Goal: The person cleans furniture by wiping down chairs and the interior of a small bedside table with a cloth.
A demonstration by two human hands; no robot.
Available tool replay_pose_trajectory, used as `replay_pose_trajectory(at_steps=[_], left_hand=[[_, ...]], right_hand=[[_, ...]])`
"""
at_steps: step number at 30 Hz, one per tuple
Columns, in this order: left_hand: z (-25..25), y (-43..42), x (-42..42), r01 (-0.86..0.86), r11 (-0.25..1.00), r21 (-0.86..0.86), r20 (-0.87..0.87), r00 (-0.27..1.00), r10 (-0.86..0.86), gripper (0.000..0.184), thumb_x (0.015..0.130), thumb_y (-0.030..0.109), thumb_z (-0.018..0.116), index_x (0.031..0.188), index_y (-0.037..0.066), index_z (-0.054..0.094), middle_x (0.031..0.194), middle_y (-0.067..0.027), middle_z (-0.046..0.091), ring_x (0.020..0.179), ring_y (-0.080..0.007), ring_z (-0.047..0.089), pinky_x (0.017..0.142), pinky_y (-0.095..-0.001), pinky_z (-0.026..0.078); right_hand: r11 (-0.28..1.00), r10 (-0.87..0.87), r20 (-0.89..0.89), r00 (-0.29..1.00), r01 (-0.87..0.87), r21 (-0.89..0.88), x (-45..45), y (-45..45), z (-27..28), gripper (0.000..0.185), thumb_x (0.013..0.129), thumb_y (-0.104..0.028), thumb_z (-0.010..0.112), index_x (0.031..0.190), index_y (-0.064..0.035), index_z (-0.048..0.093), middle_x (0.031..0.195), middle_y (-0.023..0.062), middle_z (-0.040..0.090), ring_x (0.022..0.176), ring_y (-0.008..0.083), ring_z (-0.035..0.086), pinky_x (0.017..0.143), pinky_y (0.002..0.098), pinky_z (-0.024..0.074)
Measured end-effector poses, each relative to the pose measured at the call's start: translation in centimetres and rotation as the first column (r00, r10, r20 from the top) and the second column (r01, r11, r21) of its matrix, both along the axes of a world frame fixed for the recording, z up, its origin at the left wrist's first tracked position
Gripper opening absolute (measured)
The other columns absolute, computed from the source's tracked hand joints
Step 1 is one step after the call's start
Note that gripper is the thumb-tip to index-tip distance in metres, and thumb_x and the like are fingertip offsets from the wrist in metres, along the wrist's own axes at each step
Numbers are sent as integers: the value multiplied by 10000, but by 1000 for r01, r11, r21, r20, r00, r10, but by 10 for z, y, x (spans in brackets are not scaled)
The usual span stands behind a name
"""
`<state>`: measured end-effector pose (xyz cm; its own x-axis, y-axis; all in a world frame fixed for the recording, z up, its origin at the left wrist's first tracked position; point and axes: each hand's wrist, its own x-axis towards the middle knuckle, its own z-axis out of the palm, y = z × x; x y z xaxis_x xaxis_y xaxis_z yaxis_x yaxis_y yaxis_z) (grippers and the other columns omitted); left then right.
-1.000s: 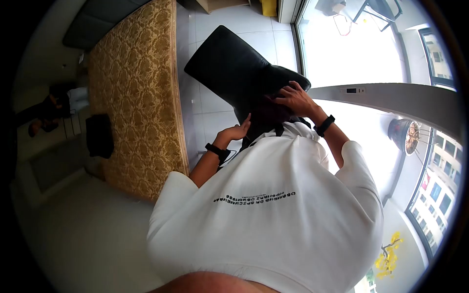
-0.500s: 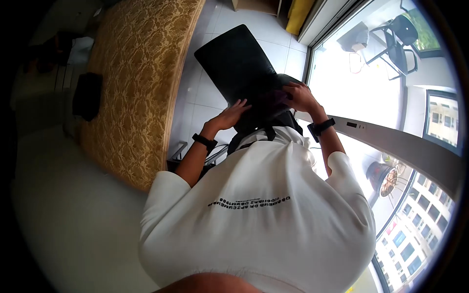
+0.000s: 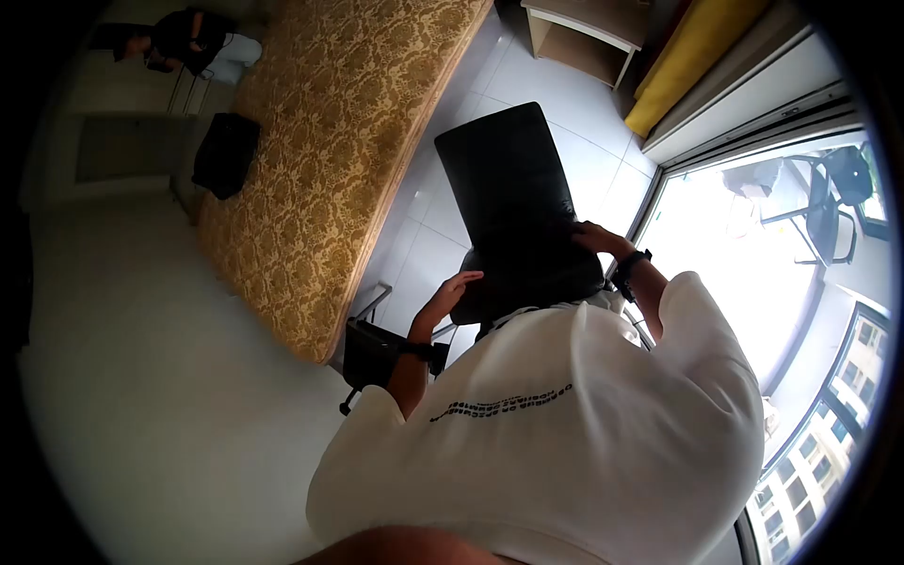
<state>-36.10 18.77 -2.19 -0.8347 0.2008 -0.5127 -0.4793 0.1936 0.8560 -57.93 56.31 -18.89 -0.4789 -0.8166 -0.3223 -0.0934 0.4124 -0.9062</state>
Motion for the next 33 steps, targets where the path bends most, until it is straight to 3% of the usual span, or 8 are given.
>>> replay_pose_trajectory(at_steps=[2, 7, 9, 11, 14, 19, 23, 33], left_hand=[[5, 7, 1, -129, 992, 7, 98, 987, 128, 362, 999, 57, 453, 1347, 53, 554, 1320, -44, 605, 1239, -151, 525, 1076, -270, 378], [5, 26, -19, -213, 963, -167, 294, 921, 255, 338, 1011, 186, 527, 1312, 42, 580, 1270, -47, 632, 1189, -131, 548, 1029, -254, 409], [-7, 32, -10, -167, 947, -275, 254, 937, 239, 460, 980, 361, 575, 1343, 79, 543, 1214, -154, 636, 1200, -259, 566, 1033, -348, 433], [-21, 37, -2, 71, 688, -722, 198, 975, 106, 648, 939, 514, 564, 1433, 111, 449, 1259, -235, 605, 1257, -371, 532, 1067, -425, 417], [-2, 38, -17, 93, 808, -582, 510, 816, 273, 800, 897, 618, 534, 1504, 134, 342, 1335, -287, 547, 1298, -450, 478, 1101, -467, 382], [-36, 22, -6, -145, 891, -430, 493, 789, 366, 910, 862, 632, 561, 1543, 110, 260, 1403, -265, 508, 1306, -432, 484, 1105, -464, 381], [-29, 35, 8, -143, 914, -380, 451, 834, 318, 690, 914, 515, 574, 1487, 167, 414, 1363, -204, 569, 1278, -381, 527, 1079, -448, 416], [-32, 89, 67, -355, 834, -422, 402, 751, 524, 632, 951, 510, 527, 1480, 183, 417, 1362, -204, 566, 1258, -403, 535, 1061, -480, 428]], right_hand=[[939, -96, 336, 937, -27, 342, -10, -13, 17, 406, 908, -285, 546, 1278, -121, 580, 840, 48, 621, 747, 211, 634, 618, 399, 573], [834, -329, 422, 845, 50, 549, -26, -35, 31, 362, 879, -302, 544, 1204, -148, 569, 902, 70, 654, 701, 246, 653, 573, 473, 586], [808, -379, 526, 761, -6, 590, -35, -38, 41, 385, 871, -300, 543, 1234, -172, 544, 931, 85, 663, 721, 263, 668, 599, 486, 597], [827, -380, 619, 688, -48, 561, -43, -30, 31, 406, 870, -295, 539, 1261, -186, 527, 948, 88, 666, 741, 273, 678, 613, 494, 600], [832, -386, 639, 666, -47, 552, -35, -22, 32, 452, 868, -284, 535, 1313, -211, 493, 972, 96, 669, 750, 290, 692, 628, 502, 605], [776, -313, 604, 732, -169, 607, -33, -37, 20, 513, 1004, -296, 484, 1490, -262, 325, 1210, 102, 640, 903, 254, 697, 682, 519, 603], [737, -159, 507, 847, -240, 632, -32, -53, 66, 606, 986, -269, 546, 1521, -214, 266, 1388, 110, 524, 1177, 252, 580, 853, 556, 556], [701, 75, 471, 879, -383, 602, -63, -110, 88, 517, 989, -133, 532, 1475, -101, 362, 1150, 119, 601, 977, 234, 569, 803, 464, 554]])
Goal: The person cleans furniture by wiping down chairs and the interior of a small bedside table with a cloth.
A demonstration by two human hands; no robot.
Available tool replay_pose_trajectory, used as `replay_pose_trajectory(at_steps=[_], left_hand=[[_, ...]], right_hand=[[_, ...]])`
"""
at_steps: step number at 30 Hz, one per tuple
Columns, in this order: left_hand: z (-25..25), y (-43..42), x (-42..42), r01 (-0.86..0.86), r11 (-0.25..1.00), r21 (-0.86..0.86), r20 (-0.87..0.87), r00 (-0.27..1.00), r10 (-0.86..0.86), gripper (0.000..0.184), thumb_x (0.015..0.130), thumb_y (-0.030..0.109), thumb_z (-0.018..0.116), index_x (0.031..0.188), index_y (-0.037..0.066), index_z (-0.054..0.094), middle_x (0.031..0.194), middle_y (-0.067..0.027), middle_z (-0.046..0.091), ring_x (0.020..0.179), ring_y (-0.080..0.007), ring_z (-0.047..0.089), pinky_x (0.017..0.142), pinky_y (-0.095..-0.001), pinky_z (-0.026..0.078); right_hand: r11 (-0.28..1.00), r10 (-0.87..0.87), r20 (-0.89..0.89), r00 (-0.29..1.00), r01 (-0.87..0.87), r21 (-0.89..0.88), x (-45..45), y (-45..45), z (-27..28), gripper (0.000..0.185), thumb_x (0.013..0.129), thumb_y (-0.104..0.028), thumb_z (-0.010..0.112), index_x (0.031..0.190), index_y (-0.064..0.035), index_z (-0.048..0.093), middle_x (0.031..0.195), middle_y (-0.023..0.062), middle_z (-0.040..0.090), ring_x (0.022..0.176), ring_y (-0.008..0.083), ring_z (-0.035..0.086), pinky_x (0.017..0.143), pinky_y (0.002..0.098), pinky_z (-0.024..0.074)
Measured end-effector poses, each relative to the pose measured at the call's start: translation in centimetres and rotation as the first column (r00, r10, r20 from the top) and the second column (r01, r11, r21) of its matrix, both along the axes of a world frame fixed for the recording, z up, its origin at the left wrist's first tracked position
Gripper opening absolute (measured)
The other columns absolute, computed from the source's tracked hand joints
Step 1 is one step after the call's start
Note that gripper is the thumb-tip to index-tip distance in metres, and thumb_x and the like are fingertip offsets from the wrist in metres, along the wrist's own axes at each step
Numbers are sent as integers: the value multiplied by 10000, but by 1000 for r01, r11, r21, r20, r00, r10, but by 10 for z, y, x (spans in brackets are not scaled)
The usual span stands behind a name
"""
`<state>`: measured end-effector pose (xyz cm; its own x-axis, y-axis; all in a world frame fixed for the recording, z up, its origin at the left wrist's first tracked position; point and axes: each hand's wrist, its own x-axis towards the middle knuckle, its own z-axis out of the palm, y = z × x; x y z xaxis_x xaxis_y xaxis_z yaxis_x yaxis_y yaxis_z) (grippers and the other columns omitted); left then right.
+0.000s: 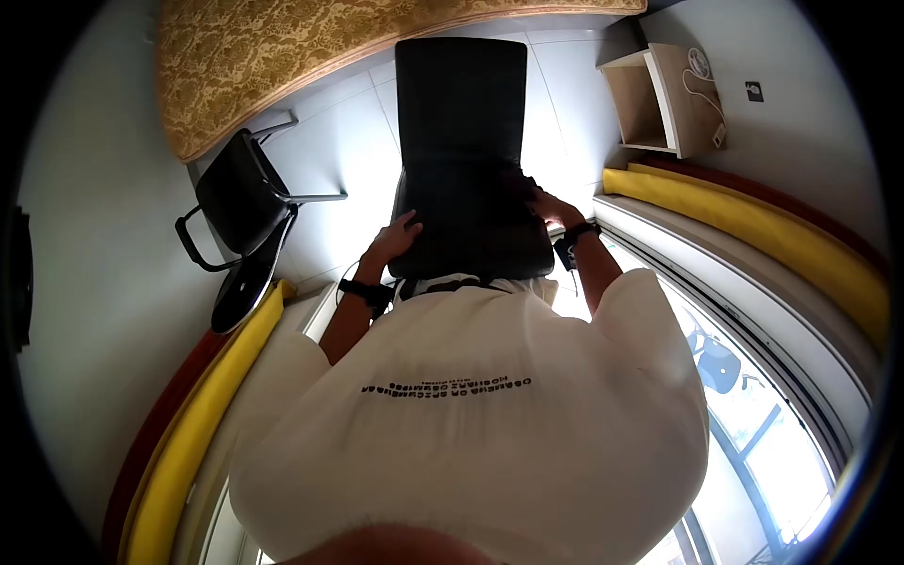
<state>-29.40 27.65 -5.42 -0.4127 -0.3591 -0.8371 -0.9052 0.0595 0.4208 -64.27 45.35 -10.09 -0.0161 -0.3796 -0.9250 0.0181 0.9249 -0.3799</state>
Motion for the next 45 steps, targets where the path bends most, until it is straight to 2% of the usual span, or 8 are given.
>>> replay_pose_trajectory(at_steps=[15, 21, 22, 24, 28, 34, 38, 45], left_hand=[[-21, 23, -45, -294, 953, -71, -68, 955, 289, 645, 946, 512, 552, 1445, 112, 472, 1366, -228, 560, 1280, -369, 525, 1073, -391, 403], [22, 5, -38, -441, 870, -220, 35, 888, 459, 451, 996, 425, 496, 1229, 73, 656, 1161, -194, 685, 1104, -337, 647, 952, -389, 500], [14, 7, -33, -340, 885, -319, -203, 936, 286, 431, 1003, 411, 486, 1201, 72, 663, 1137, -214, 681, 1052, -365, 650, 890, -421, 514], [14, 22, -37, 176, 786, -593, 160, 982, -99, 397, 1004, 316, 425, 1058, 26, 690, 1035, -238, 683, 955, -439, 626, 846, -517, 490], [41, 31, -165, 419, 856, -304, 578, 795, -184, 454, 975, 391, 438, 1091, 32, 690, 1116, -251, 659, 1053, -427, 620, 887, -520, 493], [105, 42, -512, 40, 976, -215, -258, 961, -96, 383, 968, 303, 586, 1212, 12, 637, 1140, -186, 692, 1060, -287, 673, 889, -348, 521], [160, 68, -685, 252, 933, -259, -496, 794, -352, 505, 892, 219, 718, 1335, 49, 543, 1246, -152, 627, 1079, -278, 646, 877, -365, 530], [158, 103, -843, 629, 741, -237, -647, 466, -603, 943, 726, 221, 867, 1490, 85, 331, 1401, -190, 471, 1234, -328, 537, 1015, -415, 470]], right_hand=[[941, 322, -68, 944, -327, -88, -101, -64, -2, 636, 968, -348, 561, 1495, -98, 308, 1325, 144, 552, 1078, 274, 628, 782, 396, 620], [601, 573, -211, 792, -581, -549, -174, -75, 20, 393, 957, -316, 555, 1265, -71, 554, 955, 130, 708, 783, 272, 690, 742, 394, 569], [485, 605, -304, 736, -643, -593, -202, -73, 26, 352, 947, -305, 559, 1213, -77, 589, 956, 138, 708, 805, 291, 690, 758, 412, 547], [357, 450, -443, 775, -611, -707, -256, -54, 21, 296, 884, -258, 595, 1115, -75, 633, 973, 157, 696, 925, 349, 660, 813, 448, 514], [575, 147, -429, 891, -430, -696, -364, 14, -11, 338, 829, -278, 629, 1077, -51, 658, 1119, 217, 635, 1040, 373, 612, 875, 432, 494], [853, -369, -405, 837, 131, -506, -487, 116, 4, 422, 857, -340, 700, 1083, 16, 686, 1037, 150, 696, 939, 232, 676, 851, 340, 536], [524, -682, 210, 700, 669, -526, -537, 148, 17, 459, 920, -344, 665, 1210, 9, 626, 1047, 77, 713, 867, 147, 679, 770, 277, 545], [599, -486, 93, 869, 409, -688, -560, 126, 137, 447, 913, -324, 708, 1227, -22, 606, 927, 33, 688, 792, 98, 614, 729, 270, 510]])
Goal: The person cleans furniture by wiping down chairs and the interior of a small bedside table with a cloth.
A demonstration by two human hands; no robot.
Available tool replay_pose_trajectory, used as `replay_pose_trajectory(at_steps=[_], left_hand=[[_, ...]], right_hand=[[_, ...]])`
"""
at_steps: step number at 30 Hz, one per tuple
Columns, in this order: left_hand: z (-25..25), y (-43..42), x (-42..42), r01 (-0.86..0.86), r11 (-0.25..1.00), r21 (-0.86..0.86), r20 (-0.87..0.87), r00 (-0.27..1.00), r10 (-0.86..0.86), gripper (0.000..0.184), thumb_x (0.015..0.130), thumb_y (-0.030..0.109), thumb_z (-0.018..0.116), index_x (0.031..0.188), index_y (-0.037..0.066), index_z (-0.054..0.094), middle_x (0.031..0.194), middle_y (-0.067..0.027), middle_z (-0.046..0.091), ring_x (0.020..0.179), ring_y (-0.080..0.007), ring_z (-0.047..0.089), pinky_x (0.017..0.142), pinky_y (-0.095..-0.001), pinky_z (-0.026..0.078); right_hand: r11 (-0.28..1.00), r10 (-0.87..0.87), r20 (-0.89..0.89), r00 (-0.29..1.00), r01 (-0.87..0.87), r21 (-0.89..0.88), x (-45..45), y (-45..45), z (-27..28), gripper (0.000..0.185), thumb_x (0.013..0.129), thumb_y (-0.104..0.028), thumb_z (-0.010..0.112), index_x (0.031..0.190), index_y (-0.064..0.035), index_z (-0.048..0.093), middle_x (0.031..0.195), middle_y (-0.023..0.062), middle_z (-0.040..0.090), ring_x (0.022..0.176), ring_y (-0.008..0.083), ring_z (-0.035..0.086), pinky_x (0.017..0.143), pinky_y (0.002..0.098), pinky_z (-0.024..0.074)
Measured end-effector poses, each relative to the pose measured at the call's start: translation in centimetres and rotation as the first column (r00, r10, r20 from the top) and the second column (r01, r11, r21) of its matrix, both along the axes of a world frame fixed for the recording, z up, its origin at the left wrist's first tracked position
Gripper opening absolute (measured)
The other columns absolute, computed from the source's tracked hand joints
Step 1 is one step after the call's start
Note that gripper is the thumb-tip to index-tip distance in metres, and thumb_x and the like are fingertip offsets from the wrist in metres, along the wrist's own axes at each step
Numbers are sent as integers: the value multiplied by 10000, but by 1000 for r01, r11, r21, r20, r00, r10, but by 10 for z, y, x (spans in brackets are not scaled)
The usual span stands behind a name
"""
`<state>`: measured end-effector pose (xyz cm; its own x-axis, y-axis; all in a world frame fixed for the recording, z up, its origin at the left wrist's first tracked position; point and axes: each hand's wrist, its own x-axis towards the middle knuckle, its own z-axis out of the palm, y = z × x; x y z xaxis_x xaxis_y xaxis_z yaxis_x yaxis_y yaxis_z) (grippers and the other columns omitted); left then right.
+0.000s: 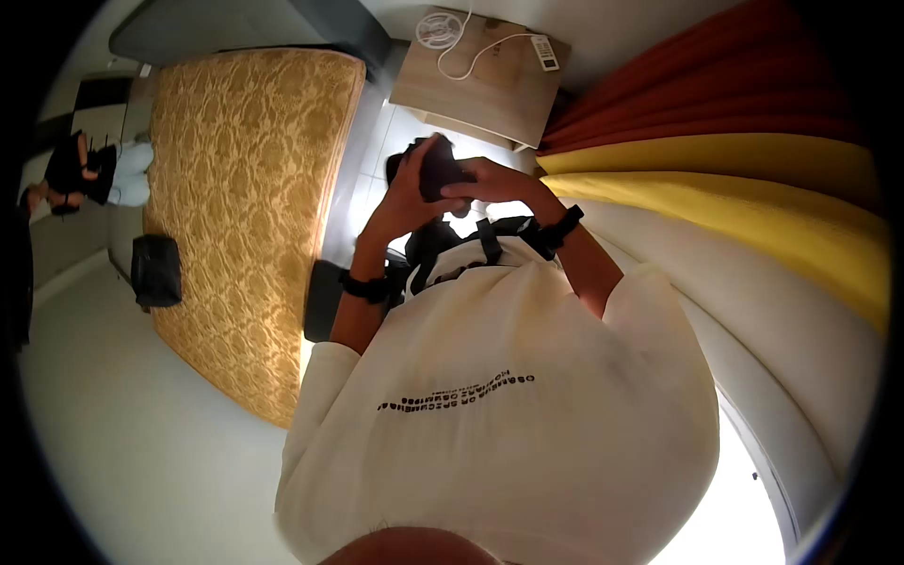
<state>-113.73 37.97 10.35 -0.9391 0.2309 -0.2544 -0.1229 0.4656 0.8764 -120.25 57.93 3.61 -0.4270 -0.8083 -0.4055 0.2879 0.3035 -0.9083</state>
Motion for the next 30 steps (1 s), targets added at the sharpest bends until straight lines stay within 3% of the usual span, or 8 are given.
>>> replay_pose_trajectory(at_steps=[7, 9, 11, 13, 17, 22, 25, 30], left_hand=[[-31, -38, -87, 152, 984, -94, 117, 983, -141, 508, 843, 91, 706, 1268, 4, 440, 1132, -193, 621, 938, -234, 667, 759, -361, 570], [-50, -56, -116, 207, 967, 150, 10, 977, -211, 480, 871, 97, 695, 1255, -9, 427, 1134, -181, 600, 893, -213, 668, 750, -364, 573], [-84, -71, -139, 71, 809, 584, 305, 904, -299, 469, 888, 104, 673, 1260, -15, 412, 1109, -178, 563, 966, -288, 616, 797, -352, 526], [-133, -91, -163, 420, 888, 185, -230, 897, -377, 510, 882, 133, 672, 1301, 7, 409, 1147, -193, 552, 1123, -337, 538, 956, -440, 452], [-169, -115, -208, 485, 714, -504, -104, 787, -608, 690, 811, 131, 689, 1439, 129, 404, 1343, -217, 481, 1301, -439, 401, 1079, -567, 316], [-291, -144, -252, 685, 688, 239, 263, 637, -725, 800, 786, 115, 756, 1482, 130, 362, 1169, -200, 620, 1092, -386, 609, 1111, -414, 349], [-304, -146, -250, 865, 500, 36, -75, 501, -862, 826, 775, 140, 768, 1490, 110, 355, 1304, -201, 554, 1188, -409, 544, 1122, -484, 323], [-359, -154, -262, 740, 219, -636, -293, 31, -955, 822, 777, 151, 745, 1498, 126, 350, 1391, -120, 433, 1358, -379, 347, 1104, -578, 295]], right_hand=[[782, -621, -149, 770, 594, -188, -28, -18, -30, 331, 924, -197, 695, 1209, -38, 640, 1158, 70, 653, 991, 140, 609, 889, 307, 488], [781, -623, -424, 657, 548, -299, -36, -39, -38, 523, 946, -180, 664, 1437, -124, 494, 1364, 78, 534, 1132, 167, 552, 984, 305, 453], [657, -728, 8, 686, 700, -280, -33, -69, -41, 701, 959, -174, 644, 1561, -176, 284, 1404, 92, 503, 1201, 196, 529, 1041, 313, 420], [451, -831, 178, 528, 825, -341, -39, -106, -57, 704, 975, -194, 607, 1573, -162, 236, 1423, 108, 483, 1263, 209, 495, 1066, 346, 407], [282, -945, -190, 266, 957, -63, -38, -177, -113, 614, 906, -169, 642, 1476, -146, 414, 1260, 143, 609, 1128, 252, 610, 994, 369, 471], [558, -710, -327, 624, 781, 280, -46, -210, -121, 601, 835, -239, 669, 1412, -196, 504, 976, 237, 652, 922, 398, 653, 894, 450, 507], [282, -880, -394, 266, 959, 18, -33, -235, -185, 569, 808, -193, 665, 1363, -178, 542, 886, 237, 636, 903, 394, 658, 858, 465, 513], [353, -739, -456, 496, 861, 366, -3, -219, -237, 384, 752, -46, 639, 1131, -104, 606, 869, 184, 661, 819, 387, 671, 735, 464, 532]])
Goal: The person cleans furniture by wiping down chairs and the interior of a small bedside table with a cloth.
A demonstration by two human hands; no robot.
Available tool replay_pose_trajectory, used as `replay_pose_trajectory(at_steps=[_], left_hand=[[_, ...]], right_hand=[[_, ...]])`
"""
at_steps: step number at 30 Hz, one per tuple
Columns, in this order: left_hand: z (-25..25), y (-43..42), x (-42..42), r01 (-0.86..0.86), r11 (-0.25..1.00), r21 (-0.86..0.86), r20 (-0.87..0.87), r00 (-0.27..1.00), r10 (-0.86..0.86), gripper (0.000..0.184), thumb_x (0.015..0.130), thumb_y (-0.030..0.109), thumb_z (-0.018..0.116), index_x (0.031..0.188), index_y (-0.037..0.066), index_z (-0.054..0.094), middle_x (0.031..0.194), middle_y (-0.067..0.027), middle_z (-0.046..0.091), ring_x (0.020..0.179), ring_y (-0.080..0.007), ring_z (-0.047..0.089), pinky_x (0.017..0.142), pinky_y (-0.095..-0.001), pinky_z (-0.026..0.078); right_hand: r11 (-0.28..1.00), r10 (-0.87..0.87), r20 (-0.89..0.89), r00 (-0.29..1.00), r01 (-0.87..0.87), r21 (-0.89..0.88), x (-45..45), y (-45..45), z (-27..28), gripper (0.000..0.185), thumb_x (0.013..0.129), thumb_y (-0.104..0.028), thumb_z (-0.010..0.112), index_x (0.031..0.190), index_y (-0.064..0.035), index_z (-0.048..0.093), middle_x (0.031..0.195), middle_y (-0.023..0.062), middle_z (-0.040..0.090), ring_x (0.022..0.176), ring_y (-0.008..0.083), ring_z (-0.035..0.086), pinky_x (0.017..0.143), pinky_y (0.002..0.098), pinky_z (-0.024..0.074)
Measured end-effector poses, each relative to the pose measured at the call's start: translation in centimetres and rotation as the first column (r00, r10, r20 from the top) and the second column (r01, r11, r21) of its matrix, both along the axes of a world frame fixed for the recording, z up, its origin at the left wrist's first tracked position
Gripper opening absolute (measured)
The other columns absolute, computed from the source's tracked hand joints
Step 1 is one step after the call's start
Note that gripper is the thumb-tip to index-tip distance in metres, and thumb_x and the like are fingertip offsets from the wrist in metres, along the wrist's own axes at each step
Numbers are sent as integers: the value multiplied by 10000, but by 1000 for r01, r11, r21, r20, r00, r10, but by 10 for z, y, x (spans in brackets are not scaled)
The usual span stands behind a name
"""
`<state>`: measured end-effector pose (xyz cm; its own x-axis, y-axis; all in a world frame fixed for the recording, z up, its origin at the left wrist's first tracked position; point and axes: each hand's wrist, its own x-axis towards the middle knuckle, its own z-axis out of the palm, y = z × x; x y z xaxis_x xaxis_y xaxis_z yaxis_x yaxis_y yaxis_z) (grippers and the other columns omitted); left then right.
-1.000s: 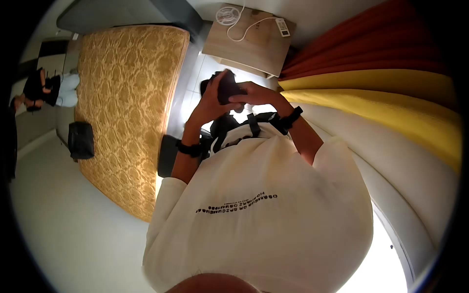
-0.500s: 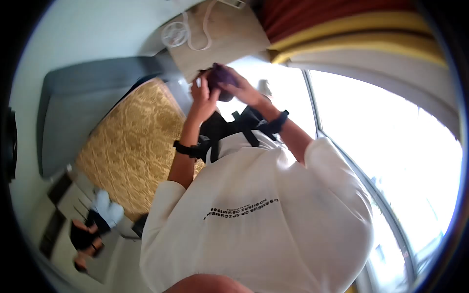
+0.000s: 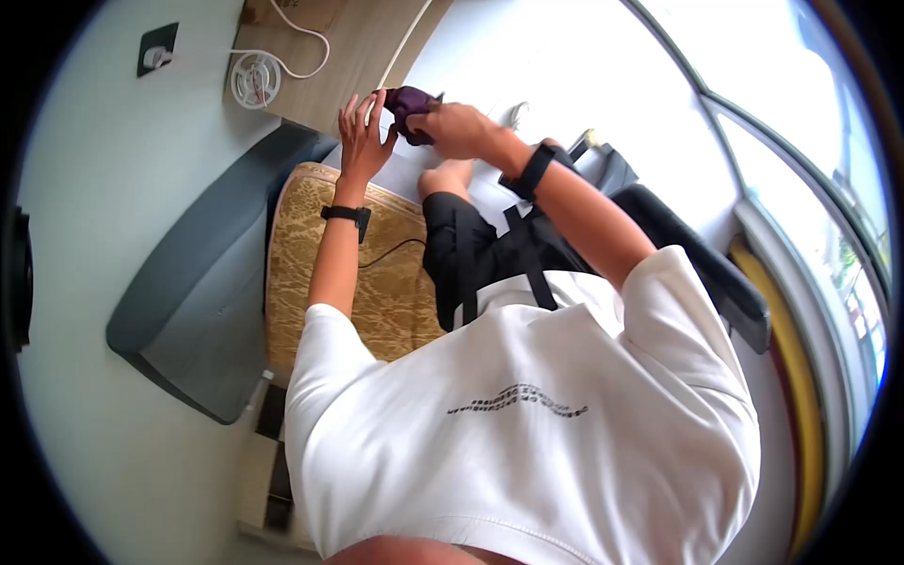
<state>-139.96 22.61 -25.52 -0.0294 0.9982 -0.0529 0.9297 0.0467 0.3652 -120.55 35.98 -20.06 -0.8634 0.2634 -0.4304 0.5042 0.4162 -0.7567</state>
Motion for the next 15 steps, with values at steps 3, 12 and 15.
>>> replay_pose_trajectory(at_steps=[3, 12, 15], left_hand=[[-46, 23, -7, 104, 985, 141, -39, 994, -99, 718, 817, 166, 707, 1462, 144, 391, 1364, -97, 455, 1324, -344, 392, 1102, -562, 311], [-112, 78, -23, -86, 996, -25, -280, 957, 75, 830, 822, 257, 680, 1529, 96, 275, 1584, -176, 256, 1455, -416, 241, 1125, -653, 205], [-114, 79, -25, -62, 997, -45, -317, 947, 45, 826, 835, 308, 661, 1524, 58, 281, 1580, -217, 244, 1458, -430, 227, 1130, -656, 167]], right_hand=[[992, -100, -95, 990, 106, 64, 23, 27, -21, 361, 749, -43, 614, 1107, -87, 605, 881, 179, 678, 830, 386, 673, 731, 463, 529], [999, -36, 527, 849, 45, -6, 70, 77, -238, 250, 745, -169, 662, 950, -63, 757, 964, 164, 732, 830, 309, 717, 656, 387, 563], [987, -65, 650, 758, -46, 152, 40, 81, -278, 231, 837, -175, 673, 1037, -99, 761, 1099, 105, 728, 976, 297, 704, 665, 528, 575]])
